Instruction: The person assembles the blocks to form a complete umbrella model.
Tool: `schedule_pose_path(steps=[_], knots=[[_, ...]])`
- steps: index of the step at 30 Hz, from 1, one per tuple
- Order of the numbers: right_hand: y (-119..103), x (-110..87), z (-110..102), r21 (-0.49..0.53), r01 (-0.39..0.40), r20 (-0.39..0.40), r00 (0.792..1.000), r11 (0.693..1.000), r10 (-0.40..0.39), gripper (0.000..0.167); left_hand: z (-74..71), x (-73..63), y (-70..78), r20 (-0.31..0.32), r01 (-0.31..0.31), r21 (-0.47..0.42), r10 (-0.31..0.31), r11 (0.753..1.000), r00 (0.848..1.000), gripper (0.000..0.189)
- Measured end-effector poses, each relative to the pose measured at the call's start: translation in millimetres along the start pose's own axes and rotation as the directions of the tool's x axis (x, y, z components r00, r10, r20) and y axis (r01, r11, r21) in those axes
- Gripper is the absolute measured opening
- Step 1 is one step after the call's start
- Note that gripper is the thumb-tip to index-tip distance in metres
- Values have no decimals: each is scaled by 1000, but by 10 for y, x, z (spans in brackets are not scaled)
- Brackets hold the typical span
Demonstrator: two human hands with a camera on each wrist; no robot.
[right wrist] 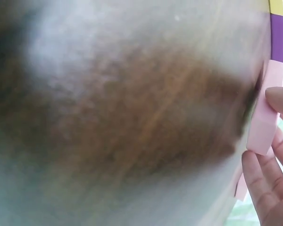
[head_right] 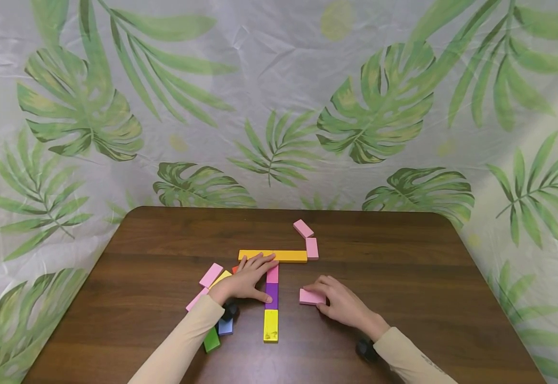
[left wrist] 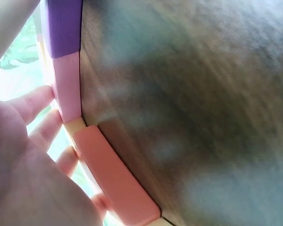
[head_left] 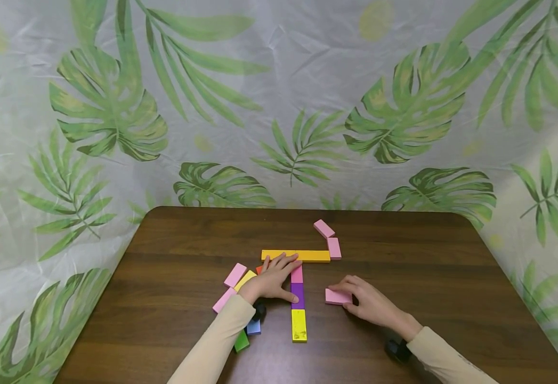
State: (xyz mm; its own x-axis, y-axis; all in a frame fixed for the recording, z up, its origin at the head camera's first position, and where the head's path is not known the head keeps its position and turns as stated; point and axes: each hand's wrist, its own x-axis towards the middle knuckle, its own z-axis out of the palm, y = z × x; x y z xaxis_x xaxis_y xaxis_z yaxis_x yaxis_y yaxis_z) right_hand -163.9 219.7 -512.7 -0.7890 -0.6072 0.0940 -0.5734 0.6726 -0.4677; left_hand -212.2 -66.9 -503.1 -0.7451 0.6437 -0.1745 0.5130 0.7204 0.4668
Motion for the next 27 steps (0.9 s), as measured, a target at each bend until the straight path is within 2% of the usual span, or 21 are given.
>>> schedule_pose_path(steps=[6, 13, 21, 27], knots=[[13, 59, -39, 29, -24, -44, 999, 999, 25, 41, -5, -5, 5, 0, 1, -3, -1, 1000, 1000, 91], [74, 172, -76, 47, 6, -129, 992, 999, 0, 41, -10, -4, 13, -1, -1, -2, 1, 1000, 1000, 91], [95, 324, -157, 45, -21, -153, 988, 999, 28, 40, 9, 4, -2, -3, 2, 0, -2, 1000, 1000, 91], [126, 433, -202, 50, 11, -207, 978, 999, -1, 39, 6, 2, 2, -5, 3, -5, -3, 1000, 1000, 91]])
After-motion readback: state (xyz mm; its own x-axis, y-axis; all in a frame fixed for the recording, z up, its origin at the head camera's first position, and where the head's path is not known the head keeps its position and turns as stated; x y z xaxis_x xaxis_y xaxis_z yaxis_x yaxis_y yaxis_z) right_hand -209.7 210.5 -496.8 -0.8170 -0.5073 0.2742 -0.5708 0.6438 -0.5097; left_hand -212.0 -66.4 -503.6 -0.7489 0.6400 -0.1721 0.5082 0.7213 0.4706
